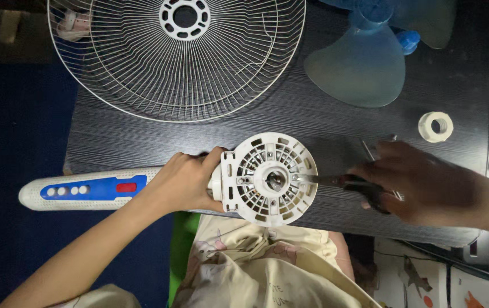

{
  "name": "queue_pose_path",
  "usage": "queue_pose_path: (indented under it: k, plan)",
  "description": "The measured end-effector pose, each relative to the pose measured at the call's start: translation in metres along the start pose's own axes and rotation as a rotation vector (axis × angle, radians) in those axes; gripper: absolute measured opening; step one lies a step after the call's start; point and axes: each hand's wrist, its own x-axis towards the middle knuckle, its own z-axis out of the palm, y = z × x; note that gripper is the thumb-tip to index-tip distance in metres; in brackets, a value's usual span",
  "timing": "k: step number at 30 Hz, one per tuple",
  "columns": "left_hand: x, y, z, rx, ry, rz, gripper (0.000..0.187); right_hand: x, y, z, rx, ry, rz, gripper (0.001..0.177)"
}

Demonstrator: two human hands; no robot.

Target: The person disassembles a handheld fan by removing screws from the rear housing with a screwdriver and scissors. They separate the rear cover from the motor assembly, then reattach it and continue adjusting the screws.

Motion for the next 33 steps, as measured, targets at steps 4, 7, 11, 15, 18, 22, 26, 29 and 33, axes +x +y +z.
queue_pose_path:
  k: [4,7,11,15,18,22,26,29,33]
  plan:
    - [-0.001,-0.001,0.0,-0.018,-0.025,-0.031,0.089,-0.004,-0.021,-0.01,0.261,-0.262,0.423,0.066]
    - [-0.001,-0.001,0.001,-0.016,-0.019,-0.028,0.086,-0.009,-0.009,0.009,0.204,0.05,0.171,0.061]
    - [-0.001,-0.003,0.0,-0.015,-0.013,-0.022,0.085,-0.004,0.021,0.031,-0.449,0.328,-0.28,0.058]
    - [-0.001,-0.001,-0.001,-0.017,0.049,0.032,0.089,0.001,0.031,0.03,-0.591,-0.17,-0.013,0.053]
    - [0.0,-0.001,0.0,-0.005,0.021,0.002,0.088,-0.006,0.028,0.03,-0.104,0.364,-0.279,0.07]
    - [0.0,-0.001,-0.001,-0.012,-0.016,-0.025,0.087,-0.011,0.012,0.017,0.209,0.056,0.08,0.065]
    - [0.0,-0.001,-0.002,-0.009,-0.026,-0.036,0.085,-0.009,-0.005,-0.002,0.372,-0.085,0.253,0.065]
    - [0.0,-0.001,-0.002,-0.007,-0.043,-0.053,0.085,-0.008,-0.017,-0.003,0.301,-0.099,0.302,0.065]
    - [-0.001,-0.001,0.001,0.028,0.021,-0.03,0.088,-0.024,-0.029,0.004,-0.403,0.025,0.238,0.064]
